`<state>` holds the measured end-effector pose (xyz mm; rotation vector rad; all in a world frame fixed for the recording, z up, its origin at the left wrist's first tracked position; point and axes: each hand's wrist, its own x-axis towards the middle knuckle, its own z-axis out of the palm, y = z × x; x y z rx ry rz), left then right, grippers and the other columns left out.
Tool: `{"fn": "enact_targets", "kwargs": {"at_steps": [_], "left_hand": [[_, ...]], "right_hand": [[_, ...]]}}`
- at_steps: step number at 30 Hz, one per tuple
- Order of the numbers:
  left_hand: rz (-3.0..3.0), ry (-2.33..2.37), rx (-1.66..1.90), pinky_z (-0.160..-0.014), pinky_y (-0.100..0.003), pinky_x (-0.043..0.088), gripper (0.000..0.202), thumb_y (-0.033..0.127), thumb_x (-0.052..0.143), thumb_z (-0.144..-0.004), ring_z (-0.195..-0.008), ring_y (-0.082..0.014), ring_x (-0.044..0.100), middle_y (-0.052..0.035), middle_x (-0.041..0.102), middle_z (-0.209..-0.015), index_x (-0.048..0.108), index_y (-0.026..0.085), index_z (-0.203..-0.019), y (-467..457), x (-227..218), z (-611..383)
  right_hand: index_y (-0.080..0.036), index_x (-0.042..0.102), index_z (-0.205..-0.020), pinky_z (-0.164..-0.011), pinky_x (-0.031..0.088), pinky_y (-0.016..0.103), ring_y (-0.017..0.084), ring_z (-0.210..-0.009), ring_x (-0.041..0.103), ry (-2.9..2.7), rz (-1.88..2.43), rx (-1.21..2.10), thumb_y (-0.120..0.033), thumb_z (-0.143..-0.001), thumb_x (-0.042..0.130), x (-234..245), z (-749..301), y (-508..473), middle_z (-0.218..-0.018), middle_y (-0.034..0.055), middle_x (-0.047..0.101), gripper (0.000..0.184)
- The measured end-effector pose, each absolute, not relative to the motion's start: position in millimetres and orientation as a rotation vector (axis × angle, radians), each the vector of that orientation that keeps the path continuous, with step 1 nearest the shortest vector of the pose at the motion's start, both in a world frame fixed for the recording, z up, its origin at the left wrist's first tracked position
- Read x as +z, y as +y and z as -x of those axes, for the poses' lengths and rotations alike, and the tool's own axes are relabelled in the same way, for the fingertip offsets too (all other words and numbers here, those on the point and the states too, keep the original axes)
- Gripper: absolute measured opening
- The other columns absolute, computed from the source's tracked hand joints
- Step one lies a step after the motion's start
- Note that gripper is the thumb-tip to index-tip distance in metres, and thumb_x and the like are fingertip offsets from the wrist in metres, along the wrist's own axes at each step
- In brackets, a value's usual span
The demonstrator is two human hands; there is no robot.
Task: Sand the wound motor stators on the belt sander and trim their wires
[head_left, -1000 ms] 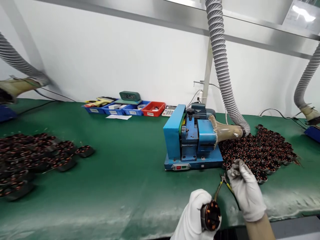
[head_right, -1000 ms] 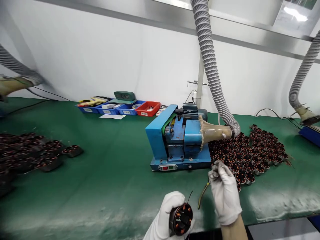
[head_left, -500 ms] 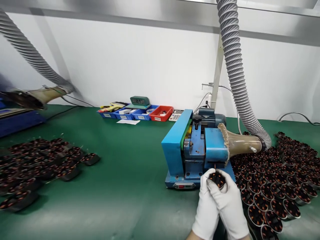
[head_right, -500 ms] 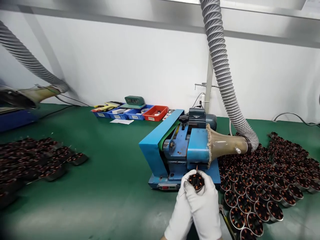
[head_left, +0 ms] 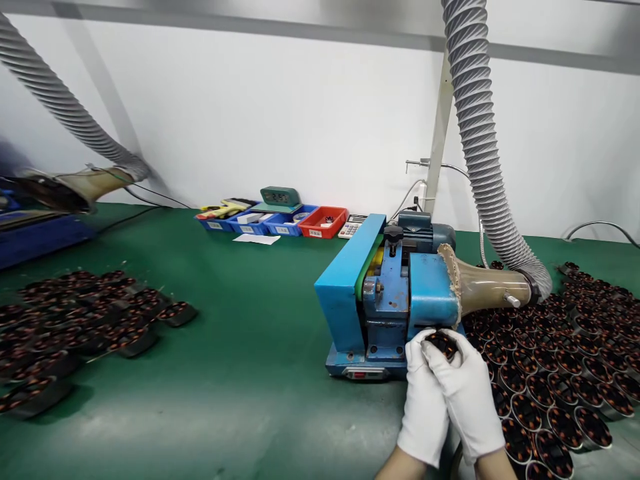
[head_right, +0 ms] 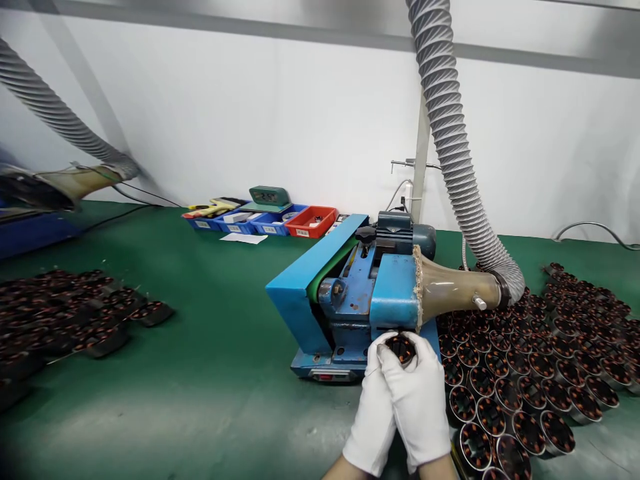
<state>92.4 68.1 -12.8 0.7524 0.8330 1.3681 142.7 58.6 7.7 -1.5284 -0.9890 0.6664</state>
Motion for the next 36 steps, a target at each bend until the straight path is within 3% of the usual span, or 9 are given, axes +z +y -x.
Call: {"fn": "enact_targets", "kwargs": {"at_steps": [4,10,24,28,31,34,36], "left_hand": [[-0.744,0.839,1.357,-0.084,-0.036,0.055,0.027,0.030,0.060,-0.074,-0.092,-0.0197,0.066,-0.0064,0.060,-0.103,0.051,0.022,-0.098,57.0,-15.5,-82.9],[-0.754,0.859,1.349,-0.089,-0.040,0.053,0.027,0.042,0.055,-0.080,-0.099,-0.0223,0.064,-0.0080,0.064,-0.104,0.056,0.022,-0.097,57.1,-23.8,-74.4],[-0.872,0.982,1.367,-0.084,-0.039,0.052,0.023,0.027,0.052,-0.076,-0.083,-0.0193,0.065,-0.0081,0.062,-0.095,0.048,0.020,-0.098,70.0,-10.1,-89.7],[-0.910,0.953,1.323,-0.082,-0.037,0.053,0.028,0.031,0.058,-0.073,-0.087,-0.0206,0.065,-0.0086,0.062,-0.099,0.052,0.020,-0.098,43.3,-3.8,-69.3],[-1.172,0.881,1.284,-0.091,-0.039,0.050,0.042,0.028,0.064,-0.070,-0.102,-0.0237,0.062,-0.0094,0.060,-0.114,0.055,0.022,-0.110,22.8,0.9,-41.8],[-1.296,0.763,1.091,-0.098,-0.039,0.045,0.049,0.021,0.070,-0.063,-0.110,-0.0259,0.057,-0.0082,0.059,-0.117,0.059,0.024,-0.110,14.6,9.3,-23.7],[-1.140,0.713,0.958,-0.086,-0.036,0.050,0.047,0.024,0.075,-0.058,-0.097,-0.0237,0.061,-0.0052,0.063,-0.103,0.061,0.024,-0.103,14.3,14.3,-22.1]], "right_hand": [[-0.017,0.070,-0.095,-0.084,0.052,0.038,0.027,-0.089,0.068,-0.996,1.519,0.658,-0.038,-0.070,0.072,5.4,-138.2,46.7,-0.095,0.0107,0.073,0.032],[-0.018,0.070,-0.096,-0.081,0.053,0.038,0.028,-0.089,0.068,-0.934,1.519,0.648,-0.042,-0.066,0.074,4.3,-129.4,41.0,-0.097,0.0114,0.073,0.039],[-0.015,0.071,-0.091,-0.084,0.051,0.040,0.028,-0.087,0.069,-1.001,1.509,0.661,-0.042,-0.069,0.073,18.6,-140.4,60.2,-0.093,0.0122,0.075,0.035],[-0.018,0.073,-0.094,-0.080,0.055,0.039,0.029,-0.086,0.070,-1.002,1.502,0.656,-0.040,-0.065,0.077,4.0,-136.9,32.2,-0.094,0.0116,0.076,0.037],[-0.025,0.075,-0.100,-0.080,0.056,0.040,0.031,-0.091,0.070,-1.004,1.380,0.606,-0.039,-0.056,0.083,-9.4,-135.6,0.4,-0.100,0.0096,0.076,0.047],[-0.033,0.077,-0.093,-0.076,0.057,0.038,0.028,-0.089,0.070,-1.101,1.208,0.394,-0.038,-0.061,0.082,-8.8,-136.6,-23.0,-0.097,0.0065,0.074,0.032],[-0.035,0.079,-0.082,-0.066,0.058,0.034,0.025,-0.079,0.070,-1.119,1.196,0.299,-0.037,-0.066,0.081,-1.8,-137.8,-29.6,-0.084,0.0053,0.074,0.016]]}}
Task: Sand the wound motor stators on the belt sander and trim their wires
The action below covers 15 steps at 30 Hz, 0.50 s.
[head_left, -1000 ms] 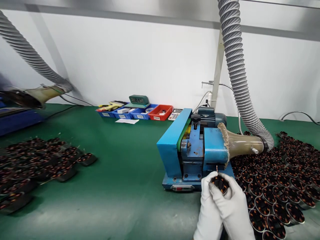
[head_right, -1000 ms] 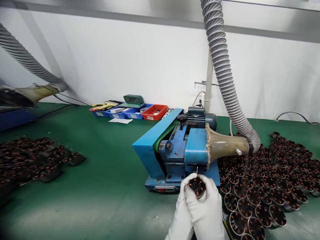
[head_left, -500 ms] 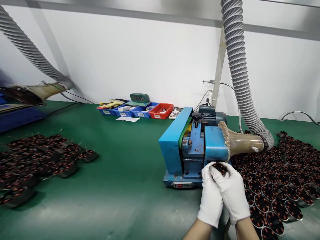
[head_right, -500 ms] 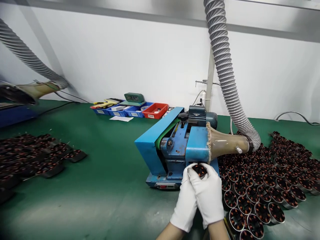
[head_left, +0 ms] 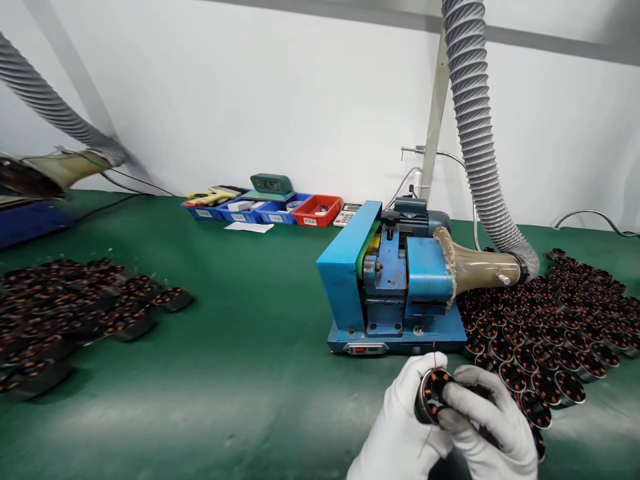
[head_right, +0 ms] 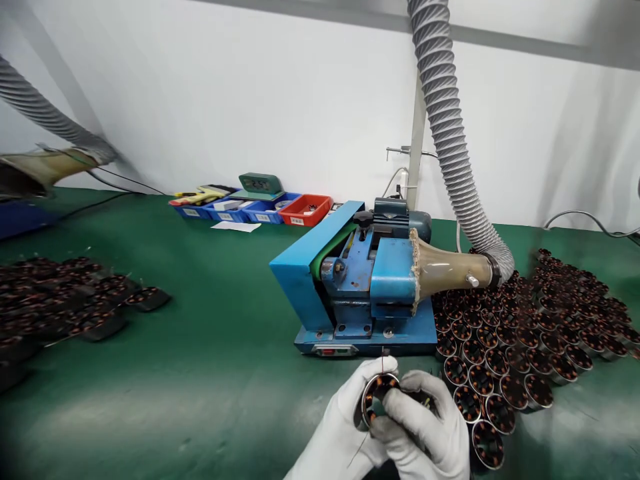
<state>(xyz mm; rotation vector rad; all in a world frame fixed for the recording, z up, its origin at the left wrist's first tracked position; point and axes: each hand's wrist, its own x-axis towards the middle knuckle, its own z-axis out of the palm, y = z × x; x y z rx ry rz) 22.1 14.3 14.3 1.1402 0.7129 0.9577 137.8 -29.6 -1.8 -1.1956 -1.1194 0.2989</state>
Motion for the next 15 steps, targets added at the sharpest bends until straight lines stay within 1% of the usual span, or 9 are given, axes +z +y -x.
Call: {"fn": "enact_targets", "kwargs": {"at_steps": [2,4,5,7,8,10,11,13,15], "left_hand": [[-0.957,0.693,0.856,-0.063,-0.030,0.052,0.041,0.036,0.076,-0.058,-0.070,-0.0171,0.061,-0.0014,0.062,-0.082,0.060,0.025,-0.094,14.9,16.6,-25.9],[-0.839,0.673,0.743,-0.043,-0.024,0.041,0.039,0.056,0.067,-0.064,-0.047,-0.0106,0.049,0.0014,0.055,-0.063,0.058,0.024,-0.083,14.6,16.0,-29.3],[-0.774,0.652,0.694,-0.039,-0.021,0.035,0.044,0.065,0.060,-0.066,-0.039,-0.0080,0.041,0.0036,0.049,-0.054,0.056,0.024,-0.080,14.0,14.6,-29.5],[-0.645,0.597,0.665,-0.037,-0.019,0.030,0.051,0.072,0.056,-0.066,-0.034,-0.0056,0.034,0.0061,0.045,-0.050,0.055,0.026,-0.087,12.0,10.2,-26.5],[-0.586,0.574,0.683,-0.038,-0.020,0.033,0.053,0.070,0.060,-0.064,-0.035,-0.0060,0.038,0.0060,0.048,-0.052,0.055,0.028,-0.095,10.9,7.4,-24.1],[-0.558,0.571,0.734,-0.043,-0.024,0.042,0.057,0.063,0.068,-0.063,-0.042,-0.0100,0.051,0.0025,0.058,-0.063,0.053,0.031,-0.108,9.5,1.5,-19.6],[-0.630,0.610,0.771,-0.046,-0.027,0.046,0.054,0.061,0.067,-0.067,-0.048,-0.0130,0.058,-0.0003,0.061,-0.068,0.055,0.029,-0.108,9.3,-1.3,-18.4],[-0.883,0.724,0.863,-0.051,-0.030,0.051,0.042,0.061,0.056,-0.077,-0.055,-0.0164,0.063,-0.0024,0.061,-0.068,0.061,0.025,-0.098,9.6,-6.1,-18.5],[-1.104,0.794,0.941,-0.052,-0.031,0.052,0.036,0.058,0.055,-0.080,-0.055,-0.0158,0.062,-0.0015,0.059,-0.064,0.063,0.023,-0.087,9.2,-9.3,-19.7]], "right_hand": [[-0.033,0.079,-0.070,-0.056,0.056,0.030,0.022,-0.065,0.069,-1.009,1.190,0.360,-0.036,-0.067,0.081,6.5,-139.8,-29.7,-0.069,0.0039,0.072,0.005],[-0.028,0.076,-0.059,-0.045,0.053,0.026,0.018,-0.050,0.064,-0.798,1.125,0.546,-0.040,-0.060,0.085,14.3,-143.7,-26.2,-0.057,0.0024,0.069,0.015],[-0.026,0.074,-0.055,-0.039,0.050,0.024,0.015,-0.042,0.060,-0.687,1.075,0.648,-0.042,-0.056,0.086,17.8,-146.3,-24.1,-0.051,0.0011,0.066,0.021],[-0.023,0.072,-0.054,-0.030,0.043,0.020,0.009,-0.032,0.050,-0.519,0.997,0.811,-0.047,-0.052,0.086,23.6,-152.0,-20.8,-0.045,-0.0008,0.062,0.028],[-0.024,0.074,-0.057,-0.030,0.042,0.019,0.009,-0.032,0.050,-0.492,0.987,0.860,-0.048,-0.053,0.086,25.7,-154.1,-19.9,-0.047,-0.0003,0.063,0.028],[-0.025,0.078,-0.069,-0.039,0.051,0.023,0.014,-0.043,0.061,-0.623,1.023,0.927,-0.045,-0.054,0.086,27.8,-155.2,-19.6,-0.059,0.0039,0.071,0.026],[-0.025,0.079,-0.074,-0.048,0.056,0.027,0.018,-0.053,0.066,-0.762,1.044,0.926,-0.040,-0.054,0.087,27.7,-153.9,-19.9,-0.066,0.0062,0.073,0.026],[-0.026,0.080,-0.077,-0.065,0.058,0.033,0.024,-0.071,0.070,-1.057,1.066,0.866,-0.031,-0.058,0.086,26.6,-148.9,-20.3,-0.074,0.0078,0.075,0.021],[-0.027,0.080,-0.070,-0.067,0.057,0.032,0.023,-0.072,0.069,-1.140,1.062,0.806,-0.027,-0.063,0.082,26.2,-144.1,-19.3,-0.070,0.0062,0.074,0.007]]}}
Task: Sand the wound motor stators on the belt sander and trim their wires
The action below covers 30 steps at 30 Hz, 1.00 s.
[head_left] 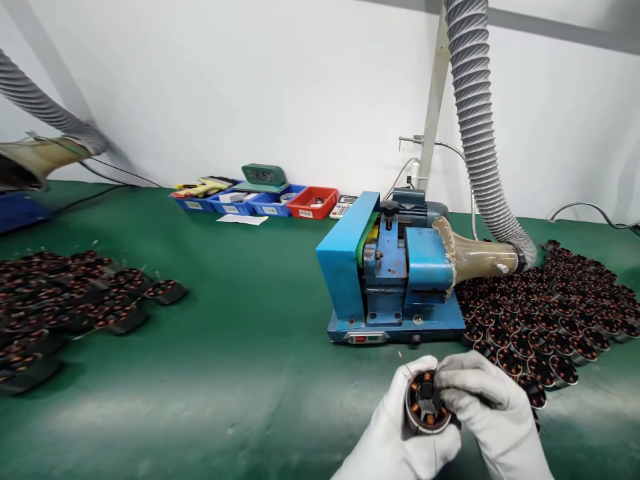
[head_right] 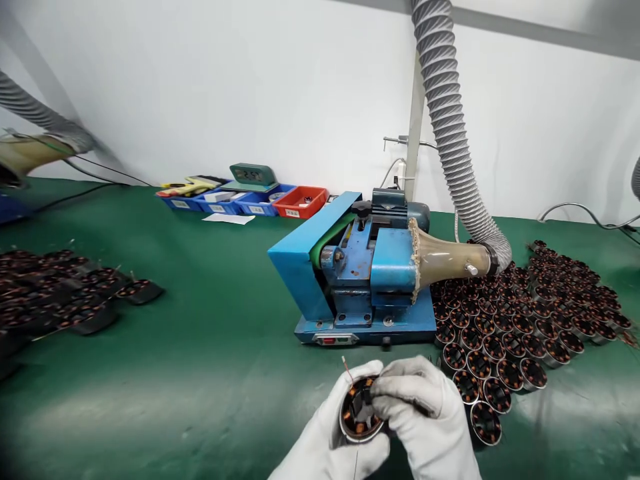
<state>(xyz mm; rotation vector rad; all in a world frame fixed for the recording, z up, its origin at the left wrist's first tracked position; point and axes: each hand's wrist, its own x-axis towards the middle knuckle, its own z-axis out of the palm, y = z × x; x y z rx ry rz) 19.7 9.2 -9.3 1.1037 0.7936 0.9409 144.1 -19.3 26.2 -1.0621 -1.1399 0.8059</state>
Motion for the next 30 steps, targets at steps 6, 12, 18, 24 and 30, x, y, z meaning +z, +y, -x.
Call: {"fn": "enact_targets", "kwargs": {"at_steps": [6,12,18,24,30], "left_hand": [[-1.374,0.809,1.068,-0.057,-0.028,0.054,0.051,0.026,0.079,-0.055,-0.065,-0.0146,0.060,-0.0025,0.059,-0.096,0.056,0.027,-0.100,-4.8,-3.0,-5.9],[-1.929,0.743,1.398,-0.085,-0.033,0.051,0.065,0.004,0.059,-0.066,-0.100,-0.0218,0.057,-0.0061,0.050,-0.106,0.043,0.029,-0.124,-5.1,11.8,-0.5],[-1.958,0.755,1.558,-0.079,-0.028,0.052,0.061,0.003,0.060,-0.068,-0.093,-0.0187,0.056,-0.0060,0.046,-0.101,0.041,0.023,-0.122,-4.9,18.3,-11.3],[-1.862,0.850,1.563,-0.083,-0.032,0.050,0.056,0.007,0.054,-0.071,-0.098,-0.0205,0.052,-0.0064,0.044,-0.105,0.040,0.026,-0.122,-4.0,13.4,-23.4],[-1.728,0.882,1.588,-0.084,-0.031,0.048,0.051,0.010,0.056,-0.072,-0.098,-0.0194,0.052,-0.0042,0.048,-0.101,0.045,0.028,-0.118,-2.2,9.8,-31.3]], "right_hand": [[-0.024,0.075,-0.062,-0.036,0.043,0.016,0.008,-0.040,0.052,-0.458,0.865,1.148,-0.040,-0.057,0.085,34.9,-151.2,-14.2,-0.054,-0.0009,0.065,0.020],[-0.022,0.078,-0.066,-0.062,0.054,0.026,0.019,-0.065,0.067,-0.892,1.028,1.142,-0.027,-0.058,0.085,36.0,-140.4,-13.1,-0.067,0.0041,0.073,0.012],[-0.024,0.075,-0.066,-0.042,0.044,0.012,0.005,-0.046,0.053,-0.317,0.718,1.308,-0.037,-0.057,0.087,45.9,-144.7,-10.3,-0.058,-0.0034,0.066,0.020],[-0.017,0.078,-0.069,-0.063,0.053,0.020,0.015,-0.066,0.066,-0.810,0.935,1.273,-0.030,-0.061,0.086,46.2,-143.7,-3.2,-0.071,0.0051,0.074,0.017],[-0.024,0.076,-0.069,-0.051,0.052,0.013,0.008,-0.052,0.063,-0.313,0.737,1.223,-0.035,-0.059,0.086,43.4,-149.4,7.3,-0.064,-0.0026,0.072,0.019]]}}
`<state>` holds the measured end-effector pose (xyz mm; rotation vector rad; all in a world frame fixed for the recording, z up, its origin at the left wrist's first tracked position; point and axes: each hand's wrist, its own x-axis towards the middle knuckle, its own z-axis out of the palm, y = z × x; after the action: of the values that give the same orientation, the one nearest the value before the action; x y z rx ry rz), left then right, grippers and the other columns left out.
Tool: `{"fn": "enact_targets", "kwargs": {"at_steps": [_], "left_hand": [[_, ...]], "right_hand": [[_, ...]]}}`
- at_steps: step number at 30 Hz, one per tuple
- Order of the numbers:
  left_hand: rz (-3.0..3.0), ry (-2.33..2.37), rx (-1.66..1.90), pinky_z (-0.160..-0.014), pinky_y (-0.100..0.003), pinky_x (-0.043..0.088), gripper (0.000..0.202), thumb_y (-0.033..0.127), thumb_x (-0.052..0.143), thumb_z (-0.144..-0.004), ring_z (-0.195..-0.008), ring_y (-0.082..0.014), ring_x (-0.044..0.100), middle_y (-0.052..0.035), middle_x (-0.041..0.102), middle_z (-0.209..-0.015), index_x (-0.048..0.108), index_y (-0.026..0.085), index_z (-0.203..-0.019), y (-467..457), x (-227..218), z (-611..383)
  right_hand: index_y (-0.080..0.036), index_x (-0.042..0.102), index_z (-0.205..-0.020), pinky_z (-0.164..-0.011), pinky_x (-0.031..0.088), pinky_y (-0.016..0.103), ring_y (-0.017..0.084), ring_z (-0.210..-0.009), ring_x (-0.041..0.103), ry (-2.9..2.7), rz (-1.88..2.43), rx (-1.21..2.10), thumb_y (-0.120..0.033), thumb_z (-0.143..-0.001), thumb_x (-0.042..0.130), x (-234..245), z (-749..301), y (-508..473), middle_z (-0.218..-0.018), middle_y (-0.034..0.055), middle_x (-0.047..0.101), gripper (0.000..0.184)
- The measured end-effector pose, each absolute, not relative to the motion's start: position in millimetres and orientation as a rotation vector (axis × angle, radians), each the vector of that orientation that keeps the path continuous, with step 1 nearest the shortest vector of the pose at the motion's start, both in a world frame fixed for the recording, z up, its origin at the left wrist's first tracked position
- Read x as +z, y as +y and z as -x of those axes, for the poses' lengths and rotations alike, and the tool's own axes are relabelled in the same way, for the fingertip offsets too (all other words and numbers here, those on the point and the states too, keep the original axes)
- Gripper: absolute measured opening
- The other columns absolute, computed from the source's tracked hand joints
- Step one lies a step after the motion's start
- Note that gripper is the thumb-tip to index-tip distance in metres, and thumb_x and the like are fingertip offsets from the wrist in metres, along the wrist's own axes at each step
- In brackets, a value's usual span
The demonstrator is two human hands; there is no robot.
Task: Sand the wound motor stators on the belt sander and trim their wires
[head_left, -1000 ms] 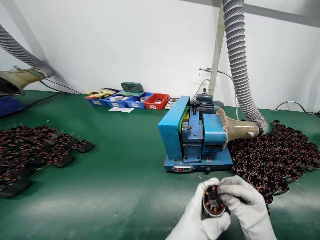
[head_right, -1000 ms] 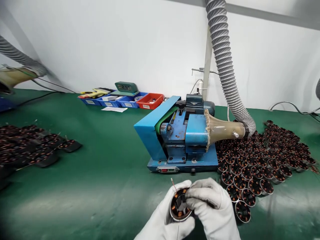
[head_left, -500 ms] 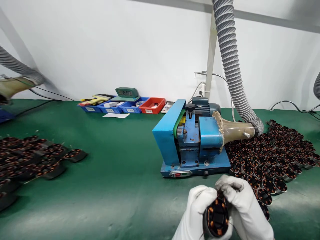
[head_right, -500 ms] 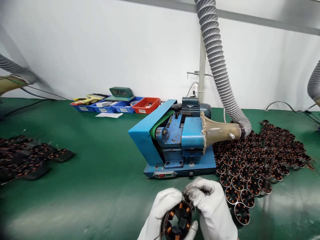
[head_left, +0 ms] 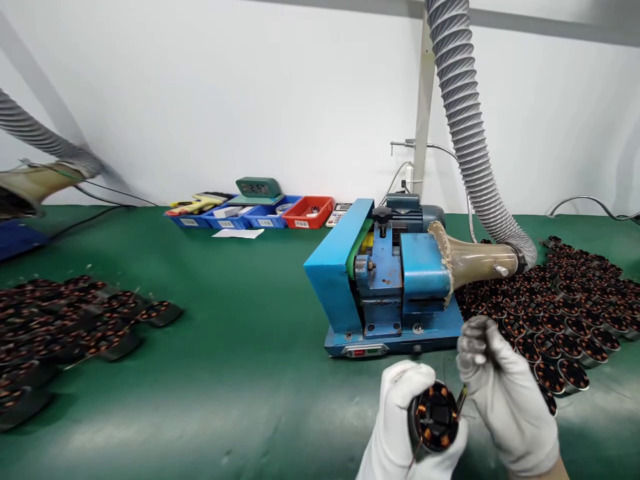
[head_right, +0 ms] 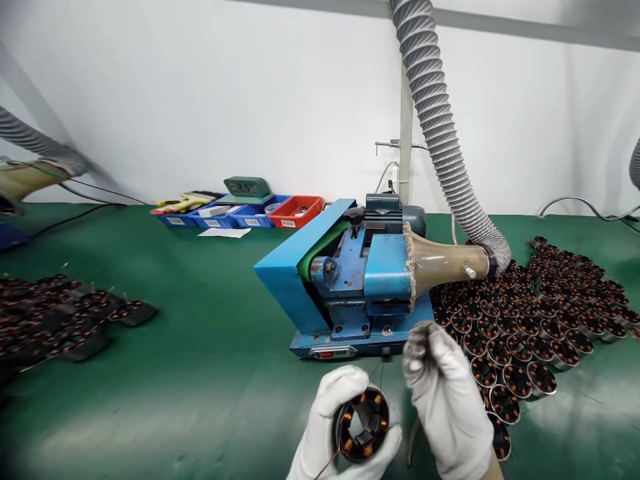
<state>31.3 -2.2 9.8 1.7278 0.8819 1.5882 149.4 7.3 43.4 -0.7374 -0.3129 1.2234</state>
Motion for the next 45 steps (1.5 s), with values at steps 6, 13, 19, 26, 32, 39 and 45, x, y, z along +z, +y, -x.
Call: {"fn": "enact_targets", "kwargs": {"at_steps": [6,13,19,26,32,39,45], "left_hand": [[-1.035,0.961,1.441,-0.089,-0.040,0.050,0.054,0.028,0.074,-0.065,-0.101,-0.0248,0.061,-0.0074,0.056,-0.112,0.050,0.025,-0.113,20.0,-14.7,-51.5],[-0.331,0.819,1.336,-0.072,-0.036,0.056,0.064,0.039,0.081,-0.050,-0.071,-0.0203,0.070,-0.0005,0.064,-0.088,0.044,0.026,-0.100,55.4,-2.8,-81.2],[-0.167,0.768,1.310,-0.070,-0.035,0.056,0.072,0.053,0.081,-0.046,-0.072,-0.0207,0.070,0.0001,0.065,-0.086,0.041,0.028,-0.100,69.6,7.9,-94.8],[-0.311,0.896,1.363,-0.061,-0.029,0.055,0.068,0.048,0.084,-0.043,-0.069,-0.0172,0.066,-0.0001,0.063,-0.084,0.046,0.026,-0.095,72.3,6.7,-96.7],[-0.446,0.910,1.337,-0.063,-0.029,0.055,0.051,0.045,0.078,-0.058,-0.074,-0.0184,0.067,-0.0032,0.064,-0.088,0.051,0.025,-0.096,58.8,-2.5,-85.9],[-0.585,0.853,1.253,-0.067,-0.031,0.054,0.055,0.035,0.081,-0.057,-0.069,-0.0171,0.066,-0.0010,0.065,-0.080,0.053,0.025,-0.104,42.9,-17.8,-67.3],[-0.356,0.903,1.336,-0.064,-0.032,0.055,0.056,0.041,0.081,-0.048,-0.068,-0.0173,0.067,-0.0012,0.064,-0.086,0.048,0.025,-0.090,68.2,3.3,-84.3]], "right_hand": [[-0.020,0.076,-0.091,-0.077,0.060,0.035,0.030,-0.086,0.073,-0.800,1.123,0.953,-0.039,-0.050,0.087,13.3,-136.5,10.5,-0.093,0.0107,0.078,0.047],[-0.014,0.069,-0.104,-0.087,0.054,0.044,0.032,-0.095,0.069,-0.813,1.529,0.788,-0.035,-0.062,0.074,2.8,-126.1,36.9,-0.103,0.0147,0.075,0.047],[-0.016,0.068,-0.102,-0.087,0.053,0.042,0.030,-0.095,0.068,-0.904,1.560,0.771,-0.044,-0.069,0.070,16.4,-136.0,52.0,-0.102,0.0130,0.074,0.044],[-0.017,0.071,-0.097,-0.079,0.056,0.038,0.030,-0.088,0.071,-0.929,1.556,0.763,-0.046,-0.066,0.073,16.1,-142.9,58.8,-0.096,0.0125,0.076,0.043],[-0.018,0.073,-0.093,-0.080,0.056,0.040,0.030,-0.086,0.070,-0.951,1.601,0.724,-0.045,-0.061,0.076,5.4,-141.2,47.1,-0.093,0.0112,0.076,0.041],[-0.020,0.074,-0.095,-0.081,0.056,0.039,0.032,-0.092,0.070,-0.837,1.507,0.640,-0.039,-0.053,0.082,-20.3,-130.1,25.0,-0.099,0.0115,0.075,0.047],[-0.017,0.073,-0.092,-0.082,0.055,0.042,0.031,-0.090,0.070,-0.785,1.549,0.679,-0.038,-0.060,0.077,3.7,-129.9,51.2,-0.095,0.0127,0.076,0.039]]}}
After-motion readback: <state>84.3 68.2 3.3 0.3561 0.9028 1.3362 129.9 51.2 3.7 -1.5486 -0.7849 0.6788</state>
